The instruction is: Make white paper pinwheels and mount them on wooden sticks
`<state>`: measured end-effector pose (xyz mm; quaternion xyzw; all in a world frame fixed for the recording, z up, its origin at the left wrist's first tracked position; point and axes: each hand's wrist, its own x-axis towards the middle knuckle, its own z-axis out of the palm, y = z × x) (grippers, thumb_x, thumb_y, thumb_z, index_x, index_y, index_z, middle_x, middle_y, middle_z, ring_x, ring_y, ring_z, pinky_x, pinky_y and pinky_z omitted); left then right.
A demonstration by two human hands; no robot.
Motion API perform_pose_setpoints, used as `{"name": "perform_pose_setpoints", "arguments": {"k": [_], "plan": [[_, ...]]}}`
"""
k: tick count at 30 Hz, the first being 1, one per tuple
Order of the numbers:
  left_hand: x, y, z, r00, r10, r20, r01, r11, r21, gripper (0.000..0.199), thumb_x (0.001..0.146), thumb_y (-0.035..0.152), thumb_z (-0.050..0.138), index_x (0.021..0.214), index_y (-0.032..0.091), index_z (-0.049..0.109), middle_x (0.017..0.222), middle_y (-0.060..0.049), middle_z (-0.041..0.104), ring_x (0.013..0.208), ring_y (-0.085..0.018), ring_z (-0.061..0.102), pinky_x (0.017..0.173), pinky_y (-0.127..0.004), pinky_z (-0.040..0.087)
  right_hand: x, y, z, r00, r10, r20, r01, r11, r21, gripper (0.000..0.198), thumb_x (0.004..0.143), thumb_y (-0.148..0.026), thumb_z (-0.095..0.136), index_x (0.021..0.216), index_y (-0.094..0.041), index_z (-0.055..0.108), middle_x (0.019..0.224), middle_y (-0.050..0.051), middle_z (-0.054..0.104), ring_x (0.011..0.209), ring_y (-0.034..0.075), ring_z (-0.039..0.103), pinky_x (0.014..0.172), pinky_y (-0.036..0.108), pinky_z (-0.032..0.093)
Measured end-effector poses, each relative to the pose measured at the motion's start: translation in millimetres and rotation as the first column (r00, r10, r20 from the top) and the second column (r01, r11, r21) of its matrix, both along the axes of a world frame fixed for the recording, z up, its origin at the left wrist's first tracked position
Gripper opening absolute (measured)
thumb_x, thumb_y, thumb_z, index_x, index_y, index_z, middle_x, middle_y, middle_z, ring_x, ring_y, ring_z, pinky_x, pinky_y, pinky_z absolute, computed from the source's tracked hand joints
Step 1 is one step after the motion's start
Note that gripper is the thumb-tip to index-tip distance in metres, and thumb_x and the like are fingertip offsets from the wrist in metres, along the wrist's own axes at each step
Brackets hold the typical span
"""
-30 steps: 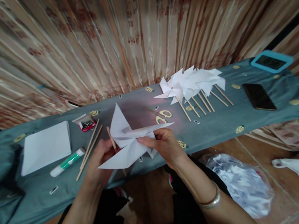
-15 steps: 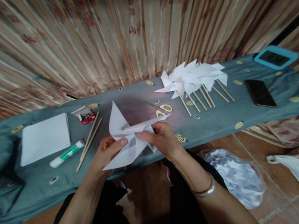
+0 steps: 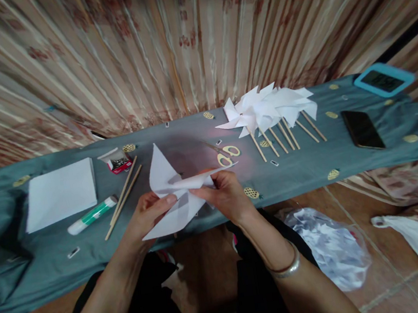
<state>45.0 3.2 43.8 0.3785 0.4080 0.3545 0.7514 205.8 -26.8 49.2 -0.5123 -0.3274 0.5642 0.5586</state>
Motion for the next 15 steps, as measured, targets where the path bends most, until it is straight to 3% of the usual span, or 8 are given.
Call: {"name": "perform_pose_setpoints", "arguments": {"k": [9, 15], "plan": [[-2, -2, 10.8, 1.0, 0.006, 0.005, -0.006, 0.999, -0.034, 0.035, 0.043, 0.035, 0.09, 0.065, 0.013, 0.074, 0.057, -0.002, 0.069, 0.046, -0.012, 0.058, 0.048, -0.021, 0.045, 2, -3, 6, 0.971, -0.019, 0.237, -0.024, 0.984, 0.176, 0.018, 0.058, -0.028, 0.082, 0.068, -0.019, 0.07, 0.067, -0.001, 0.069, 0.06, 0.012, 0.058, 0.053, 0.022, 0.046], [-5, -3, 11.5, 1.0, -0.008, 0.022, 0.008, 1.0, -0.028, 0.032, 0.045, 0.031, 0.09, 0.066, 0.012, 0.075, 0.062, -0.002, 0.071, 0.052, -0.012, 0.061, 0.053, -0.021, 0.049, 3, -6, 3, 0.971, 0.019, 0.237, -0.082, 0.963, 0.256, 0.011, 0.065, -0.025, 0.077, 0.071, -0.021, 0.07, 0.071, 0.0, 0.069, 0.064, 0.013, 0.059, 0.056, 0.023, 0.046]]}}
